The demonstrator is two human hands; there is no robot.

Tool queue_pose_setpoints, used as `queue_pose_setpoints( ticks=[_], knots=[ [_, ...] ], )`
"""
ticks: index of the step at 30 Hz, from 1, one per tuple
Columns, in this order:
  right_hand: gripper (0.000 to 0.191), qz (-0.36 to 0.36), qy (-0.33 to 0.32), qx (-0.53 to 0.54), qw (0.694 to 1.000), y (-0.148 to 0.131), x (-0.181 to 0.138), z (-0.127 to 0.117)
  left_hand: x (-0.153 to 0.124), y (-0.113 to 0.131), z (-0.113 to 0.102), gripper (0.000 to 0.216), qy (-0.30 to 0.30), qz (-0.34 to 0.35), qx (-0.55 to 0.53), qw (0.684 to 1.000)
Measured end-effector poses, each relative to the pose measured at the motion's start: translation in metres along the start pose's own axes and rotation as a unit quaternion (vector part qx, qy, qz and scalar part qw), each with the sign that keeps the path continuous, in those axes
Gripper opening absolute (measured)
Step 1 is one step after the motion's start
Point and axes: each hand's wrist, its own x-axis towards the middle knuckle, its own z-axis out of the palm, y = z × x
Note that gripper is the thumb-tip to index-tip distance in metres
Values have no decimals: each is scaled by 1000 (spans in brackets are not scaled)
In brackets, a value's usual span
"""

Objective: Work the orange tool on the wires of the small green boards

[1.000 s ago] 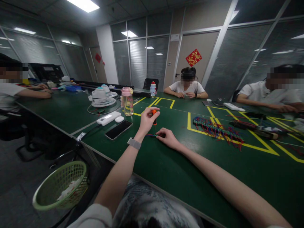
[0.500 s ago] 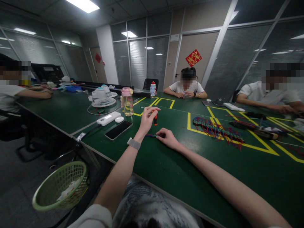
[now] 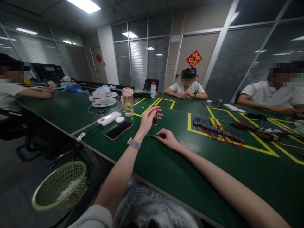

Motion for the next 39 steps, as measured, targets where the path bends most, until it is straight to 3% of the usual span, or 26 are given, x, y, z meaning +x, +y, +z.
queue_pose_setpoints(
  ticks=[5, 10, 15, 20, 25, 30, 36, 39],
  knots=[
    [12, -2, 2, 2, 1000, -2, 0, -1, 0, 0, 0, 23, 62, 33, 87, 994],
    [12, -4, 1, -3, 1000, 0, -1, 0, -1, 1, 0, 33, 18, -3, 12, 1000],
    [12, -8, -1, -1, 1000, 0, 0, 0, -2, 2, 0, 24, 65, 45, 112, 991],
    [12, -8, 1, -5, 1000, -1, -1, 0, -1, 1, 0, 33, 14, -6, 9, 1000],
    [13, -14, -1, -6, 1000, 2, 0, 1, 1, -2, -1, 26, 53, 21, 84, 995],
    [12, -15, 4, -7, 1000, 1, 0, 1, 0, -4, 0, 32, 7, -11, -2, 1000],
    [12, -11, 0, -4, 1000, -3, -1, -1, -2, -1, -1, 30, 45, 50, 148, 987],
    [12, -10, 2, -8, 1000, -3, -1, 0, -2, -1, 1, 31, 13, 39, 91, 995]
  ],
)
